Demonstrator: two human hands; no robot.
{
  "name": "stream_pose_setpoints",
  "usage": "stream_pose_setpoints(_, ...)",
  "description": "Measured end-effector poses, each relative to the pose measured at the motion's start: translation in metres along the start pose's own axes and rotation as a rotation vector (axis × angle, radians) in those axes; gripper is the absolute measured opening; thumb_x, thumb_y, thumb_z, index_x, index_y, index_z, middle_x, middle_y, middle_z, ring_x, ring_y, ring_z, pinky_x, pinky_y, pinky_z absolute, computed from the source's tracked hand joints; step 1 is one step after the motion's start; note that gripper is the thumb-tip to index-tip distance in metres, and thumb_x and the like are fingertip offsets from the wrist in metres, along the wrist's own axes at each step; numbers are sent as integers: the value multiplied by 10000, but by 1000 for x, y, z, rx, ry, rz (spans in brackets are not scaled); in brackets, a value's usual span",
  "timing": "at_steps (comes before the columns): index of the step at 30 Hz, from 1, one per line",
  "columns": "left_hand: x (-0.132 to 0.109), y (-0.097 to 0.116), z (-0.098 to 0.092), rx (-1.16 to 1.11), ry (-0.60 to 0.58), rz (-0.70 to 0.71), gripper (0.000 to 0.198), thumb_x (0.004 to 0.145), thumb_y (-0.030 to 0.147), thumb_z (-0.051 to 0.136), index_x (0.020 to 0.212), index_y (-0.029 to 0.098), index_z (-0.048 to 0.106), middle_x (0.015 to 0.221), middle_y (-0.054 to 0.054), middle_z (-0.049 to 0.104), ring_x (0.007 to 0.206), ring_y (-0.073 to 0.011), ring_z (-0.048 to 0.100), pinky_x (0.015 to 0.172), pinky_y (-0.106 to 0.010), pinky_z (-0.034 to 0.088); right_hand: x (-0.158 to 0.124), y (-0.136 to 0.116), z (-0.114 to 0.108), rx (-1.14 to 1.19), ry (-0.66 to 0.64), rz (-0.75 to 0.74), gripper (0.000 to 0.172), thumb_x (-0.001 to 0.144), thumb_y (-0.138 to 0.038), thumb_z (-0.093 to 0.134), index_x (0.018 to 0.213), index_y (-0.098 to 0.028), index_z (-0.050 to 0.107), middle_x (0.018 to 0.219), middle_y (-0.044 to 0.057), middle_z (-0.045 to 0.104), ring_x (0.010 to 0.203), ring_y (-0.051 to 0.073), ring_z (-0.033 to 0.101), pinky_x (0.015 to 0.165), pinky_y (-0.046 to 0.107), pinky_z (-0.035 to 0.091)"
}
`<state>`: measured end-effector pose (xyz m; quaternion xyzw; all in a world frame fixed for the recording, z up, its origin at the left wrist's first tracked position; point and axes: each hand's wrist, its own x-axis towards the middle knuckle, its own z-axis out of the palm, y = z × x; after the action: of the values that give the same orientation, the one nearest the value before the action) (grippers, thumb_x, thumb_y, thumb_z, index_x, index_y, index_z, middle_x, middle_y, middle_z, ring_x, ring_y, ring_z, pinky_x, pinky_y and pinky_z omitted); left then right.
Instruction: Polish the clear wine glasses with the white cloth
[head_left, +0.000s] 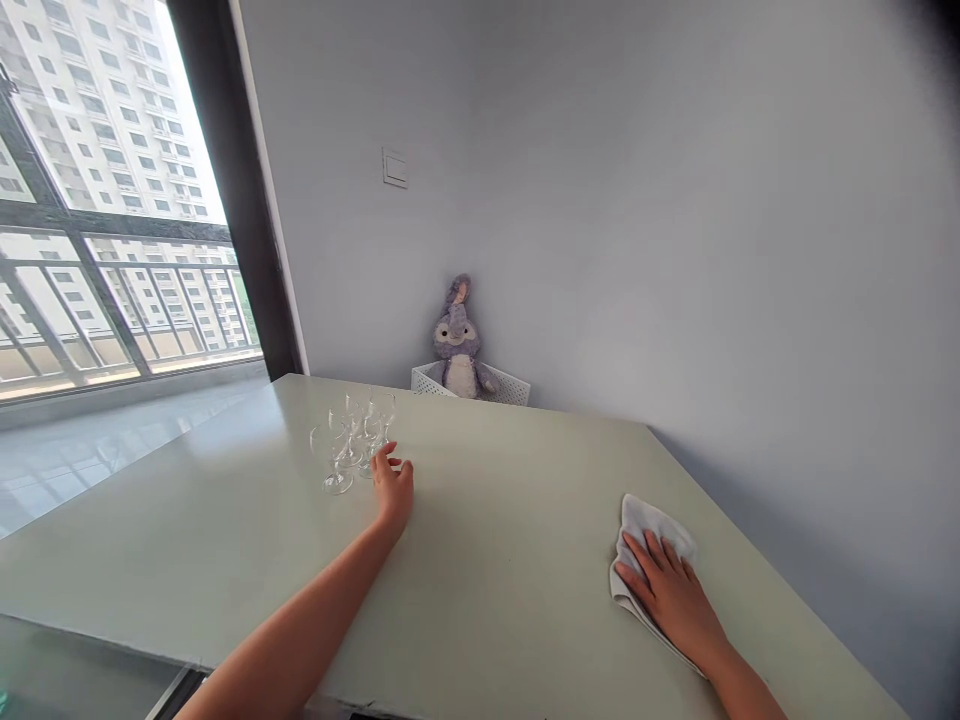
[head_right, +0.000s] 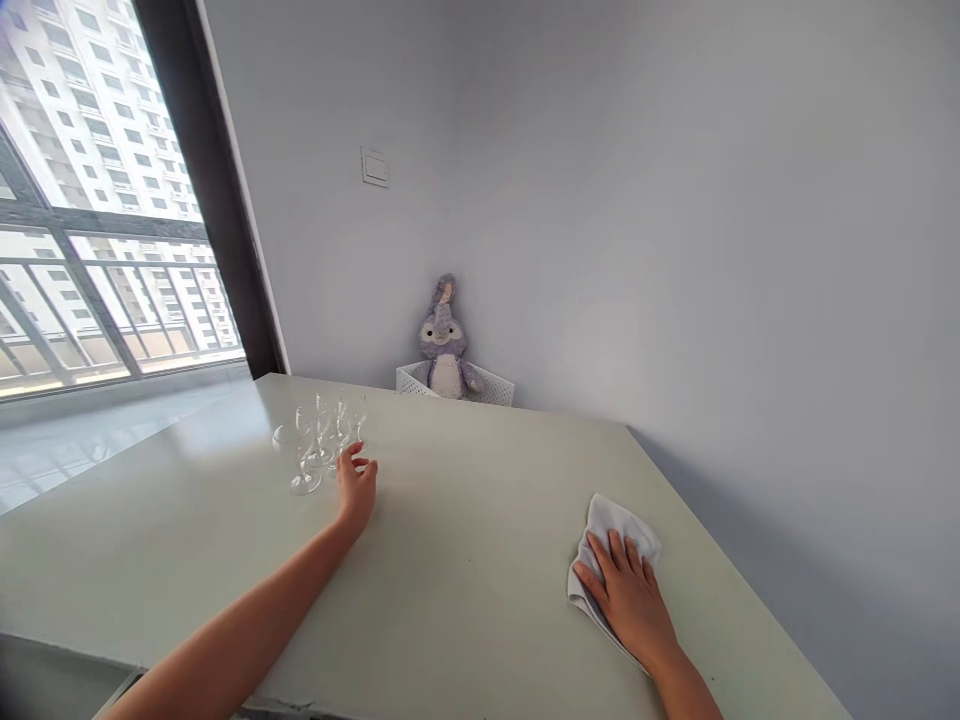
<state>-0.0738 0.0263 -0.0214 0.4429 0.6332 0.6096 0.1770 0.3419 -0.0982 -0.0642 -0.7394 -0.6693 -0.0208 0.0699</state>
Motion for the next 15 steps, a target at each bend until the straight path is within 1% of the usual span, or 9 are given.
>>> stream_pose_setpoints(2,0,3,-2,-54,68,4,308,718,170,442,1019,230,418,1070,-41,392,853,-114,470,666,-226,433,0,-1,-1,-4,2,4,635,815,-613,233,1342,-264,298,1434,66,214,1316,274,132,1026,458,219)
stream_pose_setpoints(4,-2,6,-3,-84,124,-22,290,725,180,439,1009,231,407,1032,-34,400,829,-109,467,657,-224,428,0,-2,-2,-13,11,9,628,817,-608,237,1336,-262,311,1429,68,227,1314,274,144,1025,453,221)
stream_pose_setpoints(7,-3,11,-5,-85,181,-129,290,743,205,433,1025,235,375,942,-16,416,739,-98,463,638,-231,414,0,-3,-3,-23,22,3,616,817,-604,250,1324,-264,333,1422,65,247,1311,277,157,1022,455,222)
stream_pose_setpoints(9,-2,12,-6,-76,198,-182,290,750,217,430,1030,232,359,924,-13,410,712,-95,459,627,-234,407,1,-3,-3,-22,18,2,616,816,-605,251,1321,-262,339,1418,68,256,1309,282,163,1019,462,222)
stream_pose_setpoints(12,2,8,-6,-75,208,-209,304,748,223,437,1039,226,347,953,-26,391,755,-106,468,627,-236,409,2,-2,-3,-21,9,7,622,812,-608,255,1317,-257,349,1414,74,264,1306,289,170,1017,464,221)
stream_pose_setpoints(15,5,3,-6,-70,213,-217,368,749,226,451,1094,237,323,1037,-45,365,868,-122,471,669,-236,418,2,-2,-3,-17,17,7,613,811,-605,265,1312,-262,356,1415,66,263,1305,287,177,1016,464,224)
